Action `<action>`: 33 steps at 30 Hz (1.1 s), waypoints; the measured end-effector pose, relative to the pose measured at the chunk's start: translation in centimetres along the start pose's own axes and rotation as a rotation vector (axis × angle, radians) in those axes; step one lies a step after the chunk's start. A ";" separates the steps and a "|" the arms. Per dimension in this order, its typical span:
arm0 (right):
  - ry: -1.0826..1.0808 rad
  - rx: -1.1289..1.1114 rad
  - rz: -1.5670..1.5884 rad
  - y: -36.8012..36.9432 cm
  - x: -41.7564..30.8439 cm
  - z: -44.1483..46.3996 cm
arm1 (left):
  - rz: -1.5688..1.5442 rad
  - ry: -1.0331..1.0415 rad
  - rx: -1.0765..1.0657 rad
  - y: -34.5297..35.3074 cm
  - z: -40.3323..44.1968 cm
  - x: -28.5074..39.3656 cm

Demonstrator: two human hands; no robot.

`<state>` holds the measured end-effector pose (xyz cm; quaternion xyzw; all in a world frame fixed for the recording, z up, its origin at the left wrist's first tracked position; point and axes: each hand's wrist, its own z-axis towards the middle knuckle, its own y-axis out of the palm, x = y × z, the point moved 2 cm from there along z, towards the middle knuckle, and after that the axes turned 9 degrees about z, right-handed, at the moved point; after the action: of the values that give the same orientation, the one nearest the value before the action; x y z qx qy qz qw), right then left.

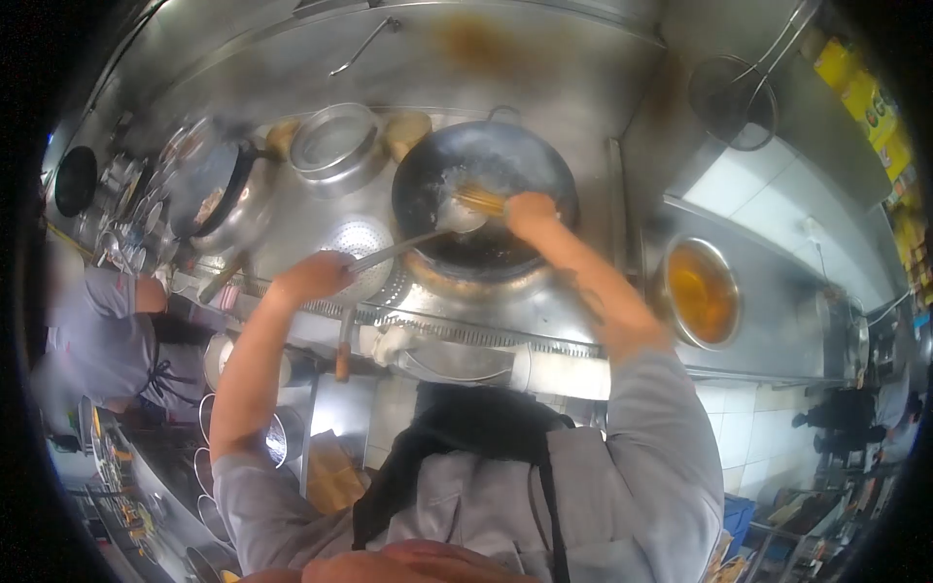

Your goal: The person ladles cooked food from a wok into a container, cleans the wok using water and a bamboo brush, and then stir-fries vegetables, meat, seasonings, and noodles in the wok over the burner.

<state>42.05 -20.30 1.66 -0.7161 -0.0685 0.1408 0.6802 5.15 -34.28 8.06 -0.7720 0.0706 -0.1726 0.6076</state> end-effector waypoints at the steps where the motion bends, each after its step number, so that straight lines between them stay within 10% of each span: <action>1: -0.054 0.017 -0.036 0.6 -1.3 -0.9 | 0.002 -0.009 -0.019 0.0 0.1 0.1; 14: 0.037 -0.026 0.017 -0.6 1.0 1.3 | -0.121 0.058 0.085 3.4 0.1 0.1; 20: -0.011 -0.021 -0.013 0.0 0.7 -0.1 | -0.110 -0.145 -0.228 -2.1 0.0 2.6; 24: 0.044 0.122 0.018 1.8 0.0 0.2 | 0.215 0.057 0.163 1.8 1.4 0.4; 28: 0.026 -0.204 0.340 2.1 2.5 0.4 | 0.502 -0.037 0.247 2.8 -0.7 1.6; 33: 0.080 -0.098 0.192 0.2 0.8 0.0 | 0.586 -0.052 0.298 4.9 -2.0 2.1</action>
<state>42.84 -20.12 1.38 -0.7568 0.0210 0.1731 0.6300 6.85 -38.03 4.19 -0.6255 0.2482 0.0210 0.7394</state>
